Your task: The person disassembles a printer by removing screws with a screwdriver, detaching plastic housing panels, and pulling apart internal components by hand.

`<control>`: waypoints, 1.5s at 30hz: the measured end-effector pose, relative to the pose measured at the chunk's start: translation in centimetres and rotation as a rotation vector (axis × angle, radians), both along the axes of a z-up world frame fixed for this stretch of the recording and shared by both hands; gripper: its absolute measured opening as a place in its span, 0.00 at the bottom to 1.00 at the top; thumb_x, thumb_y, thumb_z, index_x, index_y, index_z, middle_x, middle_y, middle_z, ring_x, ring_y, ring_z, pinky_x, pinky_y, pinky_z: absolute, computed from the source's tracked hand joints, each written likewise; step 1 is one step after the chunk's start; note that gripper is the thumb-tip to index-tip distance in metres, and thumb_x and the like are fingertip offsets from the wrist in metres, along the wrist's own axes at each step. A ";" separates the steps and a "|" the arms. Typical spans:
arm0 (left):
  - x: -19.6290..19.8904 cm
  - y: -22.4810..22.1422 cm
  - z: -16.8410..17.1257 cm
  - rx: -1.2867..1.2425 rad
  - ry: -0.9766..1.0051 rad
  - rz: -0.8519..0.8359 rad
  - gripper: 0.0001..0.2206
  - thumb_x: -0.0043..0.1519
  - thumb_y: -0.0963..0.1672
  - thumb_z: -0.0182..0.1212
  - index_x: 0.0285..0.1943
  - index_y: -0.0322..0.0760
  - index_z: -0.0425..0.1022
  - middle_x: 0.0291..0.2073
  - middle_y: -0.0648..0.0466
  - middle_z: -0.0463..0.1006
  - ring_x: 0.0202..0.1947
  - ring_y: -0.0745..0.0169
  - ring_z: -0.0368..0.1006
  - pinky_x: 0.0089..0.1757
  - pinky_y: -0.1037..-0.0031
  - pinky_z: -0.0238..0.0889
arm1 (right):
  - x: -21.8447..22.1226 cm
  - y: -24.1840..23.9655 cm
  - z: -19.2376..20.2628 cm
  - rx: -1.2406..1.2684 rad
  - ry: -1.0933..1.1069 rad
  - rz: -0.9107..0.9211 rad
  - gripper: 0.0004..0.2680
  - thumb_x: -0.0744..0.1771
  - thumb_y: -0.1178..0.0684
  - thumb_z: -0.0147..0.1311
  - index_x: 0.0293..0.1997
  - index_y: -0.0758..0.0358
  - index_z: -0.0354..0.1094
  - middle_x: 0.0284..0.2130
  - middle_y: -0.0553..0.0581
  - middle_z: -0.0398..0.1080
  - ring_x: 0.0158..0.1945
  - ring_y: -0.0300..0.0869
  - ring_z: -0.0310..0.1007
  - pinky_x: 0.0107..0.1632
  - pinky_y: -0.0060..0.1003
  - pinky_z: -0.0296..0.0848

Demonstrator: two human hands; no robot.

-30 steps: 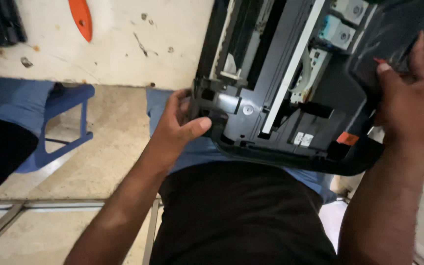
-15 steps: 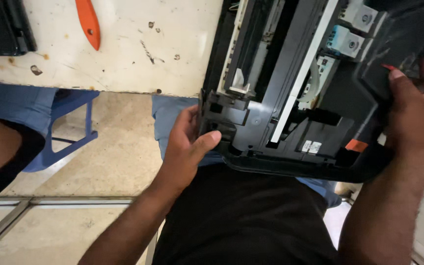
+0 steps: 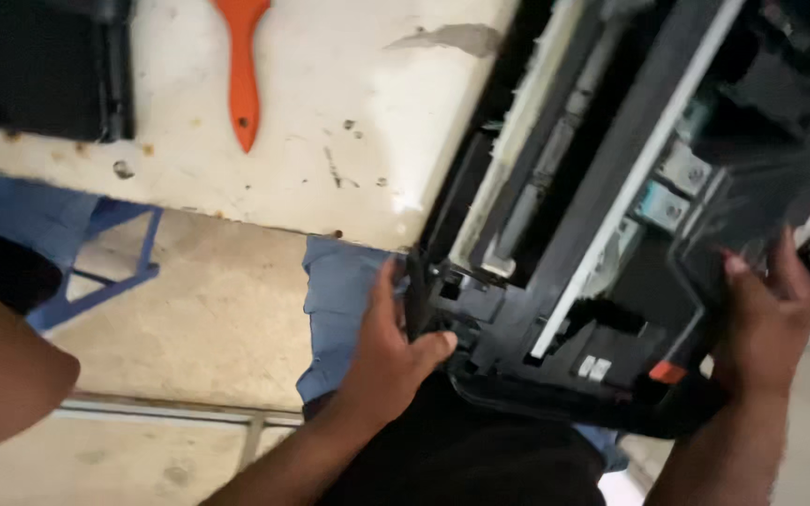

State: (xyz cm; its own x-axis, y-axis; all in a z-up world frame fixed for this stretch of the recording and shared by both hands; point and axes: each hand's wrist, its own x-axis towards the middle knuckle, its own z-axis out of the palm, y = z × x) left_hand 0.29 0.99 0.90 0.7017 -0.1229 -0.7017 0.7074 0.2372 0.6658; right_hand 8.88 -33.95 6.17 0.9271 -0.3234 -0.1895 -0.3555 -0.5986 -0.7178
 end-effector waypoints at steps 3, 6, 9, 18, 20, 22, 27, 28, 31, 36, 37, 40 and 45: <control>0.1 -0.3 0.0 0.018 -0.182 0.134 0.43 0.47 0.44 0.68 0.74 0.30 0.53 0.65 0.46 0.70 0.64 0.62 0.66 0.62 0.72 0.58 | -0.9 -1.2 -0.5 -0.117 0.063 -0.044 0.18 0.70 0.58 0.49 0.71 0.59 0.66 0.51 0.44 0.65 0.52 0.30 0.60 0.55 0.23 0.61; 0.4 0.5 0.3 -0.129 0.087 0.070 0.51 0.48 0.48 0.69 0.81 0.37 0.42 0.74 0.48 0.59 0.72 0.60 0.58 0.62 0.67 0.57 | -0.4 2.5 -0.3 0.138 -0.003 -0.078 0.22 0.68 0.56 0.45 0.74 0.58 0.61 0.56 0.43 0.68 0.55 0.29 0.66 0.60 0.21 0.65; -0.3 0.4 0.6 -0.081 0.028 0.055 0.49 0.50 0.52 0.66 0.80 0.37 0.42 0.78 0.46 0.49 0.77 0.49 0.45 0.63 0.56 0.53 | -0.6 0.4 -0.7 0.142 -0.015 0.011 0.23 0.68 0.54 0.47 0.77 0.61 0.58 0.60 0.45 0.67 0.59 0.28 0.65 0.64 0.19 0.63; -0.8 0.9 2.2 -0.190 0.073 0.082 0.48 0.54 0.45 0.65 0.81 0.39 0.35 0.80 0.46 0.42 0.79 0.51 0.40 0.68 0.60 0.43 | -0.6 0.7 -1.2 0.116 0.019 -0.053 0.24 0.68 0.56 0.46 0.78 0.58 0.58 0.59 0.47 0.68 0.59 0.33 0.68 0.64 0.27 0.69; -0.8 1.0 1.9 -0.160 0.078 0.001 0.50 0.53 0.48 0.67 0.81 0.42 0.33 0.80 0.48 0.37 0.79 0.50 0.36 0.68 0.58 0.43 | -0.3 0.2 -1.4 0.133 0.001 0.027 0.25 0.68 0.55 0.45 0.79 0.61 0.54 0.65 0.50 0.64 0.64 0.34 0.63 0.68 0.28 0.63; -0.9 1.2 1.4 -0.129 0.084 -0.078 0.52 0.53 0.50 0.69 0.81 0.45 0.31 0.80 0.50 0.33 0.79 0.48 0.31 0.68 0.55 0.43 | -0.1 -0.4 -1.8 0.150 -0.016 0.108 0.27 0.68 0.55 0.43 0.80 0.65 0.49 0.70 0.52 0.59 0.70 0.36 0.59 0.72 0.28 0.57; -0.7 2.3 -0.9 -0.425 -0.054 0.104 0.56 0.45 0.49 0.72 0.80 0.35 0.35 0.73 0.42 0.60 0.68 0.56 0.63 0.62 0.66 0.60 | -0.5 -1.6 -2.1 0.200 0.039 0.099 0.25 0.70 0.54 0.42 0.81 0.58 0.52 0.67 0.47 0.63 0.66 0.33 0.63 0.69 0.26 0.63; 0.4 3.3 -1.5 -0.428 -0.055 0.102 0.56 0.45 0.49 0.72 0.80 0.35 0.35 0.73 0.42 0.60 0.68 0.56 0.63 0.62 0.66 0.60 | -0.6 -2.3 -2.5 0.197 0.037 0.098 0.25 0.70 0.54 0.42 0.81 0.58 0.52 0.67 0.47 0.63 0.66 0.33 0.63 0.69 0.26 0.63; 4.2 5.6 -2.3 -0.265 0.235 -0.172 0.41 0.53 0.61 0.49 0.75 0.43 0.61 0.66 0.51 0.74 0.66 0.59 0.70 0.61 0.63 0.60 | -0.9 -2.9 -2.7 0.150 0.009 0.107 0.25 0.70 0.55 0.43 0.81 0.61 0.52 0.68 0.49 0.63 0.67 0.32 0.62 0.70 0.26 0.62; 6.3 5.6 -4.8 -0.224 0.150 -0.361 0.28 0.65 0.51 0.66 0.16 0.50 0.50 0.13 0.61 0.47 0.15 0.68 0.46 0.29 0.66 0.46 | -0.3 -0.5 -2.1 0.170 0.058 -0.038 0.26 0.68 0.52 0.44 0.81 0.55 0.55 0.60 0.44 0.66 0.58 0.31 0.65 0.63 0.27 0.67; 6.2 5.3 -5.2 -0.222 0.143 -0.365 0.28 0.65 0.51 0.66 0.16 0.50 0.50 0.13 0.61 0.47 0.15 0.68 0.46 0.29 0.66 0.46 | -0.2 -1.0 -2.2 0.169 0.051 -0.041 0.26 0.68 0.52 0.44 0.81 0.55 0.55 0.60 0.44 0.66 0.58 0.31 0.65 0.63 0.27 0.67; 6.1 4.9 -5.7 -0.256 0.315 -0.233 0.09 0.61 0.48 0.66 0.34 0.41 0.74 0.27 0.58 0.72 0.32 0.67 0.69 0.37 0.74 0.61 | -0.5 -1.8 -2.5 0.259 0.032 0.060 0.27 0.67 0.50 0.47 0.79 0.57 0.53 0.66 0.46 0.64 0.65 0.33 0.65 0.69 0.25 0.63; 8.7 6.6 -2.1 -0.217 0.452 -0.461 0.30 0.46 0.53 0.68 0.57 0.37 0.73 0.39 0.56 0.76 0.47 0.65 0.74 0.51 0.76 0.64 | -0.4 -2.1 -2.4 0.218 0.056 -0.008 0.27 0.68 0.52 0.46 0.81 0.56 0.53 0.61 0.45 0.66 0.60 0.30 0.66 0.65 0.24 0.67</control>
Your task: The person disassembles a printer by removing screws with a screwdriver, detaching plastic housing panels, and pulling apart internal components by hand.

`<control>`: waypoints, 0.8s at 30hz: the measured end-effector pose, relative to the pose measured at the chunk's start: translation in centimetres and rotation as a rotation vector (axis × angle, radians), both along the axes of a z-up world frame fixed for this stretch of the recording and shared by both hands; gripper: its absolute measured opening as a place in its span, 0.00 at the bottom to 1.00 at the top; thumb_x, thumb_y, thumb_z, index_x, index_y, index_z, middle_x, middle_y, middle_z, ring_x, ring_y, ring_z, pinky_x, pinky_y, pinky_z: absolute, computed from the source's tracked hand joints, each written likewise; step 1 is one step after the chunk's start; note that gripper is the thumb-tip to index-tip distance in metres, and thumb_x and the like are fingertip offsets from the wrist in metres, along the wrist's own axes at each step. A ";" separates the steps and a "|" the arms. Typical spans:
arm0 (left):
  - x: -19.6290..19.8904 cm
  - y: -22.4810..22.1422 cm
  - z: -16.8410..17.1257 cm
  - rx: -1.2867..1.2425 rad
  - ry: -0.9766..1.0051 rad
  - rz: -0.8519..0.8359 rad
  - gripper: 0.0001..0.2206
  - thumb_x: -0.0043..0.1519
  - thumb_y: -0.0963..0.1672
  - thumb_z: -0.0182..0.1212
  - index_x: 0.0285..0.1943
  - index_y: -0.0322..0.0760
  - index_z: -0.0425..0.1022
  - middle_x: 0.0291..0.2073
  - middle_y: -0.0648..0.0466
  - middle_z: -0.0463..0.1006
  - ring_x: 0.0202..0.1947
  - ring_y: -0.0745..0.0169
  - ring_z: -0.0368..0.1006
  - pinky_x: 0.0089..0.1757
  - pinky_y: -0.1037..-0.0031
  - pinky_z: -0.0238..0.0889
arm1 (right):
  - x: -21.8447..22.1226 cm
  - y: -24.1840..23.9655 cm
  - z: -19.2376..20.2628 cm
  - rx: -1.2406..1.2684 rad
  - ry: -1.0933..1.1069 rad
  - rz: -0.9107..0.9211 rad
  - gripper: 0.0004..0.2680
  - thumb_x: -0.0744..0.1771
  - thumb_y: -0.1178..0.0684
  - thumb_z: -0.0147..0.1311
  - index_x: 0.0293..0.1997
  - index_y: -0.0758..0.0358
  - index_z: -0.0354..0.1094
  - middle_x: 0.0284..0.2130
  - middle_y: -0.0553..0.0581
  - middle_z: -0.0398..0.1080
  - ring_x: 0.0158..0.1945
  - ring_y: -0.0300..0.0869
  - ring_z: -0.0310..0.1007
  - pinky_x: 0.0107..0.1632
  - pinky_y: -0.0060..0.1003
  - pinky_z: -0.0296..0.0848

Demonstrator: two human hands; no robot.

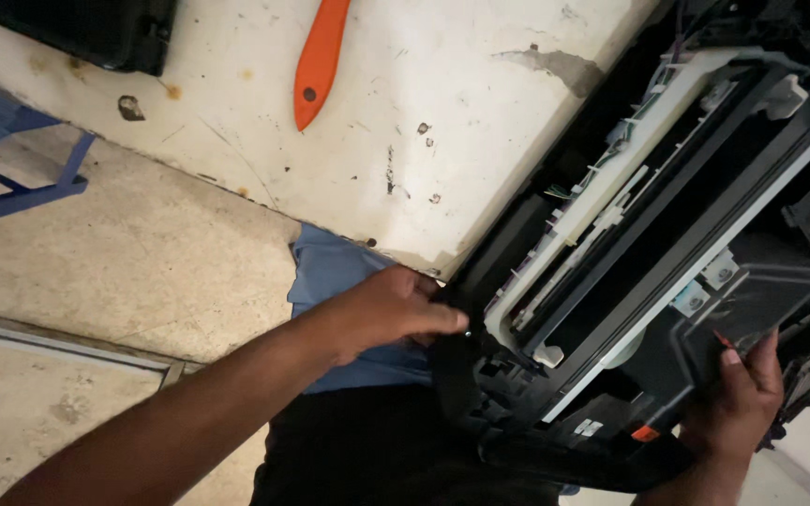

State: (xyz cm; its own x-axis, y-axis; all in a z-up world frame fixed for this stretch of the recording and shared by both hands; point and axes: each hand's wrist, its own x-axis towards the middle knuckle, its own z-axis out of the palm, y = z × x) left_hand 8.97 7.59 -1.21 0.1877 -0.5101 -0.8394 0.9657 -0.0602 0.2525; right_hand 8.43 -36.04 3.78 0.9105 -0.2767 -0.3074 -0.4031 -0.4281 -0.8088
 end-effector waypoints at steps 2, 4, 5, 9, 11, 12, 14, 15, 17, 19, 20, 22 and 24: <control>-0.3 -0.4 -0.6 -0.031 0.013 0.012 0.32 0.47 0.51 0.68 0.61 0.35 0.72 0.41 0.54 0.78 0.44 0.65 0.75 0.45 0.76 0.65 | -0.4 -0.4 -0.1 0.002 -0.006 -0.018 0.27 0.68 0.51 0.47 0.81 0.56 0.53 0.63 0.45 0.67 0.61 0.30 0.67 0.66 0.24 0.68; -0.1 -0.6 -0.6 -0.046 0.019 0.036 0.34 0.47 0.50 0.68 0.64 0.33 0.72 0.43 0.53 0.79 0.40 0.65 0.76 0.40 0.76 0.66 | -0.1 -0.7 -0.6 0.018 -0.019 -0.024 0.28 0.68 0.51 0.48 0.81 0.55 0.53 0.64 0.46 0.67 0.63 0.30 0.68 0.67 0.23 0.68; 0.0 -0.6 -0.2 -0.009 0.027 -0.044 0.38 0.46 0.52 0.67 0.68 0.36 0.67 0.49 0.54 0.76 0.46 0.65 0.74 0.43 0.75 0.65 | -0.2 -0.8 -0.5 0.025 -0.021 0.002 0.27 0.68 0.51 0.47 0.81 0.55 0.53 0.64 0.45 0.66 0.63 0.30 0.67 0.67 0.23 0.67; 0.9 -0.6 2.2 -0.029 0.069 0.035 0.19 0.51 0.47 0.63 0.51 0.40 0.77 0.41 0.57 0.80 0.43 0.66 0.75 0.45 0.76 0.64 | 0.1 -0.1 -0.3 0.005 0.032 -0.062 0.27 0.67 0.53 0.46 0.81 0.53 0.55 0.57 0.45 0.69 0.57 0.32 0.69 0.63 0.28 0.70; 0.4 -1.0 1.7 -0.045 0.080 0.061 0.25 0.50 0.47 0.62 0.59 0.41 0.75 0.47 0.56 0.80 0.48 0.65 0.75 0.48 0.76 0.65 | -0.2 -0.6 -0.2 -0.014 0.006 0.016 0.27 0.69 0.51 0.46 0.82 0.56 0.52 0.63 0.46 0.65 0.62 0.32 0.65 0.66 0.27 0.66; 0.1 -1.1 1.4 -0.060 0.091 0.090 0.31 0.49 0.46 0.62 0.67 0.43 0.73 0.54 0.56 0.80 0.53 0.64 0.75 0.51 0.76 0.67 | -0.3 -0.8 -0.3 -0.033 -0.024 0.096 0.27 0.70 0.50 0.45 0.83 0.59 0.49 0.69 0.48 0.61 0.67 0.33 0.61 0.69 0.27 0.61; 0.2 -1.6 1.5 0.004 0.086 0.028 0.32 0.48 0.47 0.59 0.67 0.44 0.72 0.52 0.56 0.78 0.51 0.63 0.73 0.48 0.74 0.64 | 0.1 0.4 0.0 -0.038 -0.014 0.040 0.27 0.69 0.51 0.45 0.83 0.59 0.50 0.67 0.48 0.63 0.65 0.33 0.64 0.69 0.27 0.64; 0.2 -2.0 1.6 0.062 0.080 -0.026 0.32 0.47 0.49 0.57 0.67 0.45 0.71 0.50 0.57 0.76 0.49 0.63 0.70 0.45 0.72 0.61 | 0.2 0.9 0.3 -0.047 -0.004 -0.008 0.28 0.68 0.52 0.46 0.82 0.59 0.52 0.64 0.48 0.65 0.62 0.33 0.66 0.68 0.27 0.66; 0.1 -2.5 1.9 0.039 0.045 0.098 0.21 0.47 0.44 0.55 0.52 0.39 0.76 0.37 0.56 0.74 0.37 0.64 0.69 0.37 0.71 0.61 | 0.1 0.5 0.4 -0.073 -0.006 0.023 0.26 0.68 0.53 0.45 0.81 0.60 0.53 0.64 0.48 0.65 0.62 0.33 0.65 0.68 0.26 0.65; -0.1 -2.8 1.4 0.021 0.001 0.222 0.13 0.48 0.40 0.52 0.37 0.33 0.80 0.24 0.56 0.73 0.26 0.65 0.68 0.29 0.70 0.61 | 0.4 1.0 0.6 -0.093 -0.015 0.053 0.25 0.69 0.53 0.45 0.79 0.61 0.54 0.64 0.48 0.65 0.63 0.32 0.65 0.68 0.25 0.64; -0.3 -3.0 0.8 0.068 -0.006 0.116 0.14 0.50 0.44 0.56 0.43 0.35 0.76 0.27 0.55 0.70 0.29 0.65 0.65 0.30 0.68 0.56 | 0.6 1.7 0.7 -0.140 0.003 0.023 0.25 0.68 0.52 0.45 0.78 0.58 0.57 0.60 0.45 0.66 0.59 0.29 0.65 0.64 0.21 0.64; -0.6 -3.0 1.1 0.115 0.013 0.014 0.17 0.53 0.48 0.60 0.48 0.37 0.72 0.31 0.55 0.67 0.31 0.65 0.62 0.32 0.66 0.51 | 0.5 1.3 0.9 -0.187 0.047 0.000 0.25 0.67 0.51 0.45 0.78 0.55 0.59 0.56 0.42 0.67 0.55 0.26 0.64 0.59 0.18 0.63; 0.7 -2.4 2.4 0.093 0.068 0.091 0.26 0.49 0.43 0.56 0.59 0.37 0.78 0.38 0.54 0.79 0.37 0.63 0.74 0.36 0.72 0.64 | 0.2 -0.5 0.3 -0.098 -0.002 0.073 0.25 0.70 0.52 0.46 0.80 0.59 0.54 0.65 0.45 0.65 0.64 0.29 0.63 0.70 0.23 0.63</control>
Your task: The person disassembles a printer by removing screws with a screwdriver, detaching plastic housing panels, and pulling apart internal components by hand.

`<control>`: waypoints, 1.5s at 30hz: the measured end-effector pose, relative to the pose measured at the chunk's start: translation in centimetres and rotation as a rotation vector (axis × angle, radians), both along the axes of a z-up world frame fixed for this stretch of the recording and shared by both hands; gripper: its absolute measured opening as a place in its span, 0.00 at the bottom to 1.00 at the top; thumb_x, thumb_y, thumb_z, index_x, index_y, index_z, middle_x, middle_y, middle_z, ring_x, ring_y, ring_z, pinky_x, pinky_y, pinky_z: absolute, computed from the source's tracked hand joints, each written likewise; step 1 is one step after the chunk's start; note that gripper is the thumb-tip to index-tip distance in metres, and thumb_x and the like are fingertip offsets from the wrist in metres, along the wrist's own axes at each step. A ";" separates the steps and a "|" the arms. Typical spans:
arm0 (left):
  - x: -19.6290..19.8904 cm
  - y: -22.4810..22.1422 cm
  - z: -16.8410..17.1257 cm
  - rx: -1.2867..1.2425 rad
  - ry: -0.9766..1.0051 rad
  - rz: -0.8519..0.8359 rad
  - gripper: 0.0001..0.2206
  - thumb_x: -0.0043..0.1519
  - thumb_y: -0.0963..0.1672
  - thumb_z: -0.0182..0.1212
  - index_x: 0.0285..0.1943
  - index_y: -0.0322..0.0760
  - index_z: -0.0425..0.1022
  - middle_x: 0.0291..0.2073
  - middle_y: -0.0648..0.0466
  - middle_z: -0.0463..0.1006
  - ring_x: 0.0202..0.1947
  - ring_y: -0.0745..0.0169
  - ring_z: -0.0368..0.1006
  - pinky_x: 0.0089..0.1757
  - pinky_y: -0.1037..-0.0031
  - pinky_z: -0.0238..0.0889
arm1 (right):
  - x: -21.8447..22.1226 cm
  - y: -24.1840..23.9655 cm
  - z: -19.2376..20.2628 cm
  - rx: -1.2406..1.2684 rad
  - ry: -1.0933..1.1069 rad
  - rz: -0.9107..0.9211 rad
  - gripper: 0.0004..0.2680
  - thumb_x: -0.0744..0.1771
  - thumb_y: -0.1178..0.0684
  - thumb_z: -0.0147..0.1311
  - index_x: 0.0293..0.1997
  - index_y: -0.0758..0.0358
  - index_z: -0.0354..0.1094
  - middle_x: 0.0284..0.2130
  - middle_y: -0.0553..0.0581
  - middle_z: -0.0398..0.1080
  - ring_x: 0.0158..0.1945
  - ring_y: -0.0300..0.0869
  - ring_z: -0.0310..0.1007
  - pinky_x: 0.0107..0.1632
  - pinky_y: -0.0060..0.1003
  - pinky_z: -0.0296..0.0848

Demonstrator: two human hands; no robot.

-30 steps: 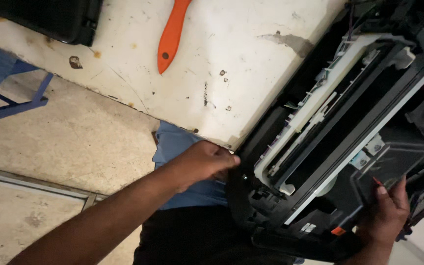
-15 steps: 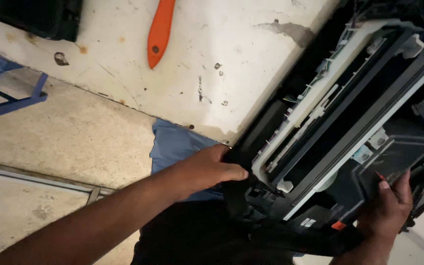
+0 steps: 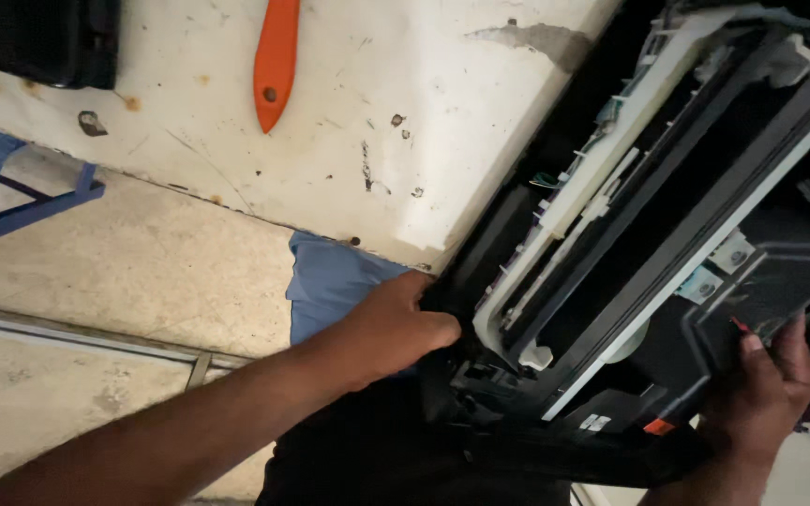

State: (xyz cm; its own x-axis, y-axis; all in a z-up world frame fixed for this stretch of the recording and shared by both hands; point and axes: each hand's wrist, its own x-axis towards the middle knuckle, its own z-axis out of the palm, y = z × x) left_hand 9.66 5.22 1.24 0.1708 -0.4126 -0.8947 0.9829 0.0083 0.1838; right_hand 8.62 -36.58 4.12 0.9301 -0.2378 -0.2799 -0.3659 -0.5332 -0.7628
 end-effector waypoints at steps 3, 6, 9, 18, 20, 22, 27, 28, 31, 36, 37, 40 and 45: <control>-1.5 -0.4 -1.6 0.009 -0.034 -0.040 0.36 0.47 0.46 0.56 0.71 0.38 0.69 0.41 0.54 0.77 0.39 0.64 0.71 0.37 0.74 0.62 | -0.1 1.1 0.8 -0.091 0.017 -0.079 0.24 0.67 0.51 0.47 0.76 0.54 0.62 0.51 0.38 0.67 0.53 0.24 0.65 0.60 0.17 0.64; -2.9 -0.7 -3.5 -0.027 -0.073 -0.066 0.44 0.44 0.49 0.57 0.78 0.43 0.58 0.65 0.53 0.71 0.61 0.60 0.69 0.51 0.71 0.62 | 0.2 0.8 0.6 0.079 0.007 -0.079 0.24 0.67 0.52 0.48 0.77 0.56 0.58 0.60 0.44 0.68 0.58 0.28 0.68 0.64 0.22 0.68; -2.2 -0.4 -3.1 -0.036 -0.046 -0.195 0.46 0.46 0.47 0.56 0.81 0.45 0.48 0.78 0.54 0.54 0.76 0.54 0.52 0.66 0.63 0.53 | 0.2 1.6 0.9 0.071 -0.019 -0.031 0.28 0.67 0.47 0.52 0.79 0.59 0.56 0.62 0.44 0.68 0.61 0.29 0.68 0.67 0.22 0.67; -4.7 -1.4 -4.4 -0.106 -0.291 0.154 0.26 0.47 0.41 0.55 0.59 0.33 0.75 0.42 0.55 0.80 0.41 0.68 0.73 0.42 0.74 0.67 | 0.3 0.3 0.3 0.079 -0.025 0.063 0.27 0.68 0.49 0.48 0.80 0.61 0.54 0.66 0.48 0.64 0.66 0.33 0.64 0.70 0.26 0.63; -5.5 -1.8 -4.4 -0.116 -0.272 0.208 0.25 0.46 0.40 0.53 0.55 0.31 0.76 0.40 0.55 0.78 0.40 0.65 0.72 0.40 0.72 0.66 | 0.3 0.9 0.9 0.043 0.020 0.065 0.27 0.69 0.50 0.47 0.81 0.61 0.53 0.64 0.48 0.64 0.64 0.33 0.64 0.68 0.25 0.64; -3.9 -1.4 -4.3 -0.161 -0.291 0.214 0.23 0.45 0.39 0.52 0.51 0.29 0.77 0.37 0.54 0.77 0.39 0.62 0.72 0.39 0.71 0.65 | 0.5 1.1 0.5 -0.018 0.022 0.016 0.27 0.69 0.51 0.45 0.82 0.61 0.52 0.62 0.48 0.64 0.62 0.33 0.63 0.65 0.25 0.64; -3.4 -0.8 -4.6 -0.110 -0.131 -0.128 0.45 0.53 0.47 0.55 0.82 0.44 0.36 0.81 0.52 0.38 0.79 0.48 0.40 0.64 0.57 0.53 | 0.4 1.4 0.7 0.143 0.016 -0.063 0.26 0.67 0.53 0.46 0.79 0.57 0.55 0.62 0.43 0.67 0.62 0.28 0.68 0.67 0.24 0.70; -3.5 -1.1 -3.5 -0.106 -0.136 -0.125 0.45 0.53 0.47 0.55 0.82 0.44 0.36 0.81 0.52 0.38 0.79 0.48 0.40 0.64 0.57 0.53 | 0.7 1.0 0.9 0.146 0.012 -0.058 0.26 0.67 0.53 0.46 0.79 0.57 0.55 0.62 0.43 0.67 0.62 0.28 0.68 0.67 0.24 0.70; -2.4 -1.2 -1.8 -0.067 -0.186 -0.022 0.28 0.45 0.41 0.51 0.59 0.35 0.74 0.47 0.54 0.78 0.48 0.63 0.70 0.46 0.73 0.62 | 0.6 1.0 1.1 0.055 -0.005 -0.076 0.26 0.67 0.52 0.48 0.78 0.62 0.55 0.65 0.48 0.65 0.65 0.32 0.66 0.69 0.24 0.66; -4.2 -2.2 -2.7 0.037 -0.132 0.043 0.32 0.42 0.40 0.50 0.61 0.36 0.74 0.44 0.50 0.80 0.42 0.61 0.72 0.43 0.73 0.65 | -0.7 -2.0 0.0 0.078 0.001 0.034 0.22 0.70 0.50 0.51 0.75 0.60 0.57 0.63 0.45 0.65 0.62 0.30 0.63 0.67 0.23 0.64; -4.5 -1.9 -3.0 0.042 -0.132 0.043 0.32 0.42 0.40 0.50 0.61 0.36 0.74 0.44 0.50 0.80 0.42 0.61 0.72 0.43 0.73 0.65 | -0.4 -0.8 0.0 0.084 0.001 0.035 0.22 0.70 0.50 0.51 0.75 0.60 0.57 0.63 0.45 0.65 0.62 0.30 0.63 0.67 0.23 0.64; -6.3 -2.5 -3.6 0.045 -0.122 0.091 0.30 0.47 0.39 0.49 0.64 0.37 0.73 0.46 0.53 0.77 0.44 0.62 0.70 0.45 0.74 0.61 | -0.6 0.1 0.7 0.064 -0.069 0.039 0.25 0.67 0.54 0.46 0.77 0.68 0.55 0.65 0.50 0.62 0.65 0.34 0.61 0.69 0.26 0.60; -5.8 -2.3 -3.5 -0.032 -0.069 0.241 0.29 0.46 0.37 0.50 0.61 0.33 0.74 0.43 0.48 0.79 0.41 0.57 0.74 0.43 0.71 0.66 | -0.2 0.6 0.8 0.177 -0.013 -0.009 0.25 0.69 0.52 0.50 0.78 0.63 0.55 0.65 0.46 0.65 0.62 0.29 0.66 0.66 0.24 0.67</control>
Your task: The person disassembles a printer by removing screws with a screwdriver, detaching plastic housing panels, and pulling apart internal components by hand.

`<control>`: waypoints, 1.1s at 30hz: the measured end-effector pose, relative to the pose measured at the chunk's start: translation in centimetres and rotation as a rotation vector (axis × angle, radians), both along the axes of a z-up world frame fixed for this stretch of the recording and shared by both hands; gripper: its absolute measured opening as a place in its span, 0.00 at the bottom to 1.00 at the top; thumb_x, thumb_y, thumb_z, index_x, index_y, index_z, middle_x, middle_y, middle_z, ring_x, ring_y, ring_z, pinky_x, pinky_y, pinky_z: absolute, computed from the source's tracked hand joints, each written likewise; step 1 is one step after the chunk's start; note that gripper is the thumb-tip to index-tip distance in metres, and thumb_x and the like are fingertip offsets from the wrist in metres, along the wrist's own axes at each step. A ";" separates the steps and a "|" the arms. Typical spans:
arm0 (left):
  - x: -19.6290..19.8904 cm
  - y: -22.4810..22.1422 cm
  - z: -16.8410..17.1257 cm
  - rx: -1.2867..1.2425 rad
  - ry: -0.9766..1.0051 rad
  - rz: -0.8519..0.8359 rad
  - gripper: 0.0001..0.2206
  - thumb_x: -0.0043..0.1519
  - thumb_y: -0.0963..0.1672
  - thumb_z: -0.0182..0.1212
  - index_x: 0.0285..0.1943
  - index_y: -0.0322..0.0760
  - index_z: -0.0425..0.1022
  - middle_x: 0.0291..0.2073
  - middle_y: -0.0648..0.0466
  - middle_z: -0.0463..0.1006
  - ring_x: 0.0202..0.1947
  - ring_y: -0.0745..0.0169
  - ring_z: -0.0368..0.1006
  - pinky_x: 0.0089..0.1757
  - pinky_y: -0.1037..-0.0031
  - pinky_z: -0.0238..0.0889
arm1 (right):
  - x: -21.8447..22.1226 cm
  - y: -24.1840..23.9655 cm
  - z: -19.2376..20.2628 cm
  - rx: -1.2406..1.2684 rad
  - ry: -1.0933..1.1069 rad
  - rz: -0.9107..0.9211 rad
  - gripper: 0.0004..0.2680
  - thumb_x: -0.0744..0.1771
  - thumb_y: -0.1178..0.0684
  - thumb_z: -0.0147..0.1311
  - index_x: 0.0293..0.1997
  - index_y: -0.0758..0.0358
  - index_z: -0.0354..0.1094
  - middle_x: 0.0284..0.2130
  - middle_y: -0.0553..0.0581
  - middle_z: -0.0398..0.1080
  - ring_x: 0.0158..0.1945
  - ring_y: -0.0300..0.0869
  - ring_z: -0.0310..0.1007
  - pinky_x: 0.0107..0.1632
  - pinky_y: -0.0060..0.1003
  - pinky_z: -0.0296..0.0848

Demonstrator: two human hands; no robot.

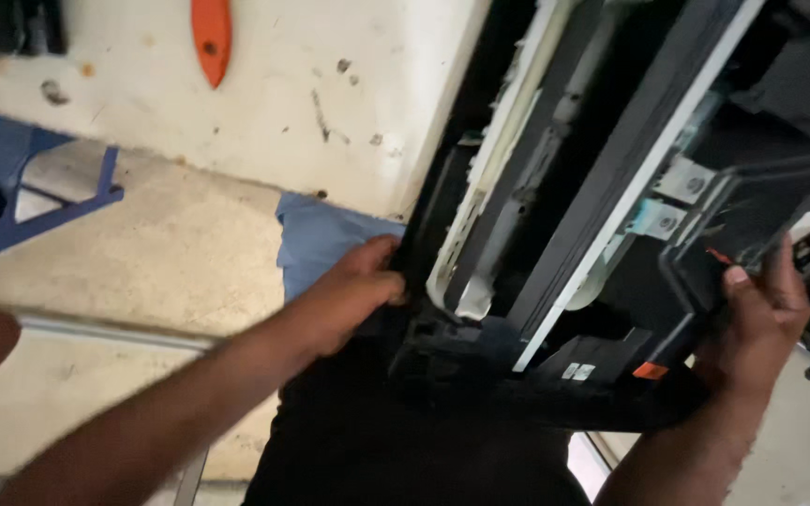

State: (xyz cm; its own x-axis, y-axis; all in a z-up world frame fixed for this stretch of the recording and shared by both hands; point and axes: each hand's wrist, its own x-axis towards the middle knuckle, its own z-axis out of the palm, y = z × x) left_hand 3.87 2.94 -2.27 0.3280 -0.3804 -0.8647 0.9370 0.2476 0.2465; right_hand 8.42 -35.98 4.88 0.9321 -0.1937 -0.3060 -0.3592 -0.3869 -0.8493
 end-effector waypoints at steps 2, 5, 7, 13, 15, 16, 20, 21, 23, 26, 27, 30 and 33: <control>0.5 0.9 0.4 -0.016 -0.059 -0.038 0.26 0.47 0.38 0.53 0.58 0.32 0.74 0.40 0.51 0.75 0.41 0.60 0.69 0.42 0.73 0.62 | 0.0 0.3 0.0 -0.053 0.000 0.019 0.25 0.68 0.51 0.50 0.77 0.63 0.57 0.61 0.45 0.65 0.61 0.28 0.64 0.65 0.21 0.64; 1.0 2.0 0.5 -0.110 -0.243 -0.066 0.25 0.49 0.39 0.57 0.59 0.31 0.73 0.45 0.52 0.77 0.45 0.64 0.70 0.45 0.74 0.63 | 0.3 -0.7 -0.5 -0.250 0.001 0.047 0.22 0.69 0.51 0.49 0.73 0.63 0.62 0.52 0.44 0.64 0.53 0.29 0.60 0.56 0.22 0.61; 0.2 1.8 -0.3 -0.224 -0.342 -0.064 0.27 0.51 0.39 0.59 0.63 0.31 0.73 0.52 0.51 0.81 0.50 0.65 0.75 0.49 0.73 0.68 | -0.5 -2.6 -0.6 -0.418 0.035 0.038 0.19 0.70 0.52 0.50 0.70 0.63 0.66 0.47 0.44 0.65 0.48 0.30 0.57 0.48 0.26 0.60; -2.9 1.1 -1.8 -0.144 -0.249 0.122 0.31 0.54 0.46 0.59 0.69 0.28 0.68 0.59 0.45 0.78 0.57 0.55 0.74 0.54 0.67 0.64 | -1.2 -4.8 -1.4 -0.330 -0.032 0.064 0.24 0.69 0.58 0.54 0.76 0.70 0.53 0.58 0.55 0.64 0.58 0.38 0.61 0.62 0.33 0.63; -4.4 0.5 -2.7 -0.173 -0.351 0.200 0.47 0.45 0.55 0.69 0.75 0.30 0.59 0.63 0.45 0.73 0.60 0.55 0.70 0.56 0.63 0.65 | -1.2 -4.4 -0.9 -0.014 0.052 0.035 0.27 0.69 0.59 0.54 0.79 0.62 0.47 0.60 0.49 0.65 0.50 0.31 0.63 0.55 0.28 0.68; -4.3 -0.1 -1.5 -0.180 -0.365 0.186 0.47 0.45 0.55 0.69 0.75 0.30 0.59 0.63 0.45 0.73 0.60 0.55 0.70 0.56 0.63 0.65 | -1.6 -4.8 -0.7 -0.017 0.037 0.021 0.27 0.69 0.59 0.54 0.79 0.62 0.47 0.60 0.49 0.65 0.50 0.31 0.63 0.55 0.28 0.68; -5.7 -1.6 1.0 0.040 -0.476 0.196 0.52 0.47 0.64 0.56 0.78 0.33 0.53 0.64 0.43 0.70 0.62 0.51 0.68 0.60 0.62 0.61 | -1.2 -3.4 3.7 -0.144 0.240 0.057 0.18 0.67 0.53 0.56 0.65 0.60 0.67 0.30 0.47 0.66 0.27 0.31 0.61 0.25 0.28 0.60; -6.7 -1.6 1.1 0.218 -0.477 0.147 0.48 0.54 0.64 0.42 0.81 0.37 0.50 0.64 0.44 0.70 0.61 0.53 0.67 0.59 0.64 0.60 | -0.7 -2.2 5.6 -0.164 0.271 0.232 0.13 0.68 0.52 0.51 0.58 0.57 0.72 0.31 0.47 0.68 0.23 0.31 0.61 0.18 0.26 0.56; -6.9 -2.9 0.8 0.056 -0.441 0.390 0.39 0.58 0.61 0.48 0.73 0.35 0.59 0.62 0.42 0.72 0.62 0.49 0.69 0.62 0.61 0.60 | -0.8 -3.0 5.5 -0.108 0.234 0.248 0.11 0.68 0.54 0.53 0.56 0.58 0.73 0.34 0.46 0.69 0.31 0.31 0.65 0.28 0.26 0.64; -4.5 -5.9 5.1 -0.038 -0.240 0.669 0.31 0.62 0.59 0.50 0.63 0.35 0.71 0.57 0.44 0.77 0.61 0.48 0.72 0.64 0.60 0.62 | -1.0 -3.9 4.9 -0.094 0.209 0.249 0.08 0.68 0.54 0.57 0.51 0.59 0.75 0.33 0.44 0.69 0.35 0.30 0.65 0.32 0.28 0.69; -3.5 -7.2 7.5 0.039 -0.084 0.715 0.31 0.61 0.60 0.46 0.60 0.38 0.74 0.55 0.47 0.79 0.59 0.51 0.74 0.63 0.62 0.64 | -1.0 -4.3 4.8 -0.138 0.228 0.237 0.07 0.67 0.52 0.59 0.47 0.59 0.75 0.28 0.44 0.68 0.31 0.29 0.62 0.26 0.29 0.66; -4.1 -6.1 4.2 0.252 -0.107 0.743 0.20 0.59 0.57 0.57 0.50 0.46 0.79 0.45 0.55 0.83 0.47 0.60 0.80 0.52 0.68 0.74 | -1.2 -3.7 6.8 -0.031 0.223 0.275 0.12 0.68 0.56 0.56 0.58 0.58 0.75 0.26 0.45 0.70 0.22 0.30 0.60 0.25 0.25 0.59; -5.2 -6.3 3.8 0.041 -0.323 0.748 0.19 0.63 0.54 0.54 0.55 0.43 0.79 0.51 0.50 0.82 0.54 0.51 0.78 0.58 0.61 0.69 | -1.6 -5.0 5.0 -0.153 0.079 0.337 0.13 0.68 0.52 0.56 0.60 0.56 0.74 0.30 0.48 0.68 0.32 0.33 0.63 0.36 0.32 0.60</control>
